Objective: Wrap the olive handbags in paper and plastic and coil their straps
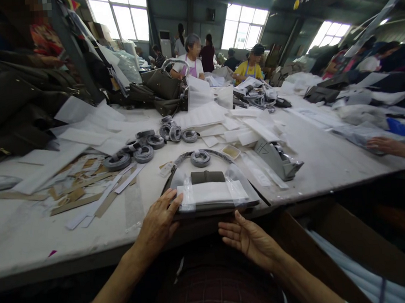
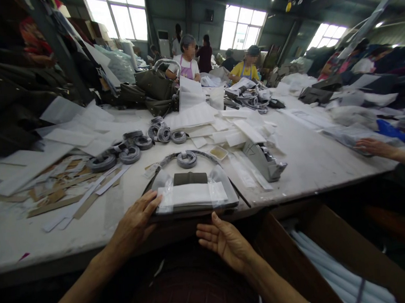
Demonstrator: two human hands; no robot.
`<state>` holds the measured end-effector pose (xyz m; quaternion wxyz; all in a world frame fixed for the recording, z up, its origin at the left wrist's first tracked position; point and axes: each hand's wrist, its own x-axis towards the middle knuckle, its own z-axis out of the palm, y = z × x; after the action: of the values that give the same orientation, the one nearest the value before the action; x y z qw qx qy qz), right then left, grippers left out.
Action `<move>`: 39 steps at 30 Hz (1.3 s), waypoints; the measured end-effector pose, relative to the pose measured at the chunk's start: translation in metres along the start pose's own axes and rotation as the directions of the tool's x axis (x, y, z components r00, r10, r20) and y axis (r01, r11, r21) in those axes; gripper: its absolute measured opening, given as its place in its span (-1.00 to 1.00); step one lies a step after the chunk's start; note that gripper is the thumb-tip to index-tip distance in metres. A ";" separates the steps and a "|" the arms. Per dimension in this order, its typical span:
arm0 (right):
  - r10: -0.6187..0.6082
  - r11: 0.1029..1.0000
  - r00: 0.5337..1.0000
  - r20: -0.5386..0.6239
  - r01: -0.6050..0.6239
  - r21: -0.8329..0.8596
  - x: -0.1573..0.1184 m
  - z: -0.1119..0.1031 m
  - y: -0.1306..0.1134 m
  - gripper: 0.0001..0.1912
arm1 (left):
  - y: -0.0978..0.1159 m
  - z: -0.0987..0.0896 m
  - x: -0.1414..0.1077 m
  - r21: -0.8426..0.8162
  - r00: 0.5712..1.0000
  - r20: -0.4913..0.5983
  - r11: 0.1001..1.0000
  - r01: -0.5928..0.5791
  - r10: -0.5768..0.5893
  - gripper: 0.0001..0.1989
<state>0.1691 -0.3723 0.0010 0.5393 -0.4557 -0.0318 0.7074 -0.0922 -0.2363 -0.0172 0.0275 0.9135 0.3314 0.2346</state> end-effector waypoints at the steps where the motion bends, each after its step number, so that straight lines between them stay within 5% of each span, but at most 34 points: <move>1: 0.001 1.000 1.000 0.000 -0.001 0.002 0.000 0.000 0.000 -0.46 | 0.001 -0.001 0.000 0.001 1.000 -0.001 1.000 -0.003 0.003 -0.31; 14: 0.015 0.999 1.000 0.028 -0.016 0.045 0.001 0.015 0.008 -0.51 | 0.004 -0.013 0.005 -0.003 0.998 0.061 1.000 -0.021 0.021 -0.33; 26: 0.008 0.996 0.999 0.050 -0.012 0.090 0.002 0.023 0.016 -0.41 | -0.002 -0.017 0.006 0.054 0.988 -0.045 0.987 -0.148 0.151 -0.48; 32: 0.030 0.963 0.994 0.104 -0.057 0.262 0.006 0.054 0.006 -0.16 | 0.027 -0.027 0.012 0.161 0.953 -0.173 0.961 -0.223 0.250 -0.54; 39: -0.038 0.964 0.992 -0.122 0.069 0.259 0.023 0.051 0.002 -0.41 | 0.064 -0.022 -0.004 0.170 0.965 -0.163 0.970 -0.176 0.203 -0.60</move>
<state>0.1334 -0.3320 0.0155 0.6147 -0.4195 0.0810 0.6630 -0.0669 -0.2908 0.0133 -0.0958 0.9156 0.2605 0.2910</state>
